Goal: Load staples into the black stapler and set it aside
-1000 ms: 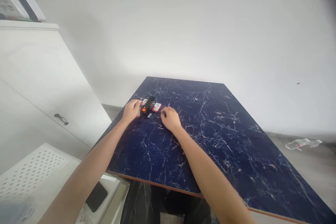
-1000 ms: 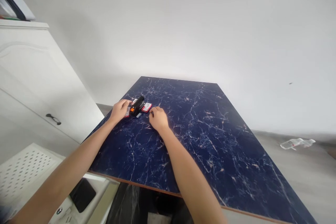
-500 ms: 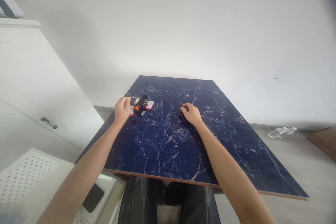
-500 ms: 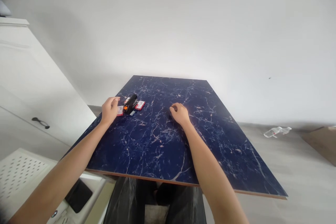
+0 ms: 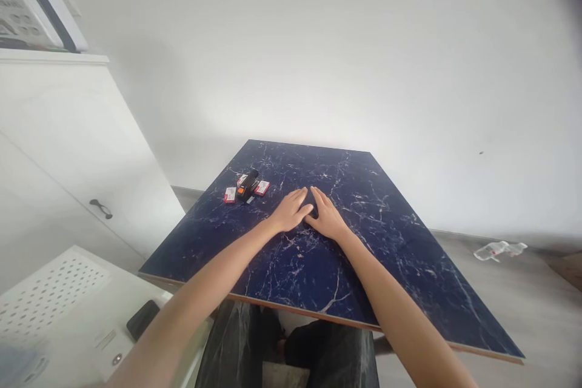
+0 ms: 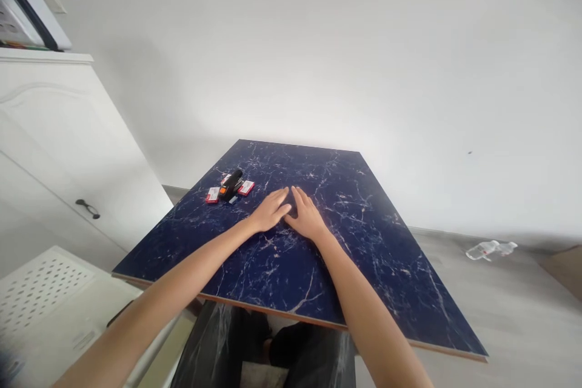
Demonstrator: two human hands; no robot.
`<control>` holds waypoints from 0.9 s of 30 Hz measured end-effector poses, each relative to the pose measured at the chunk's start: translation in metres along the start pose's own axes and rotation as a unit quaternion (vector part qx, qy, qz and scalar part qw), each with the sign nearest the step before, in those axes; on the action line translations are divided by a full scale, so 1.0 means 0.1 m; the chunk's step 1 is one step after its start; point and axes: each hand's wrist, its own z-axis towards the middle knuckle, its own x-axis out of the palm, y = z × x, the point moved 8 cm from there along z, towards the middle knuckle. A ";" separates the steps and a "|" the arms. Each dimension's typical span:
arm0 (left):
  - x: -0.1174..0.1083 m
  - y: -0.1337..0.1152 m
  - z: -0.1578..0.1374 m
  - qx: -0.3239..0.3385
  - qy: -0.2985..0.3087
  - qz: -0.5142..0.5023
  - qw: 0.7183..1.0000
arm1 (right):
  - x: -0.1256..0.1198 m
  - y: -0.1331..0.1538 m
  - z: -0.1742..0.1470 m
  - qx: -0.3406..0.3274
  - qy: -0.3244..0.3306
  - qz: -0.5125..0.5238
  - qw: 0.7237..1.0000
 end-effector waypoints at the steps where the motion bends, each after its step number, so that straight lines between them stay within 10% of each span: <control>1: 0.08 -0.03 0.05 0.006 0.020 -0.005 1.000 | 0.02 0.00 0.01 -0.004 0.009 -0.003 1.000; 27: 0.24 -0.05 -0.01 0.063 0.078 0.030 0.995 | 0.09 0.08 -0.02 -0.025 0.099 -0.035 0.994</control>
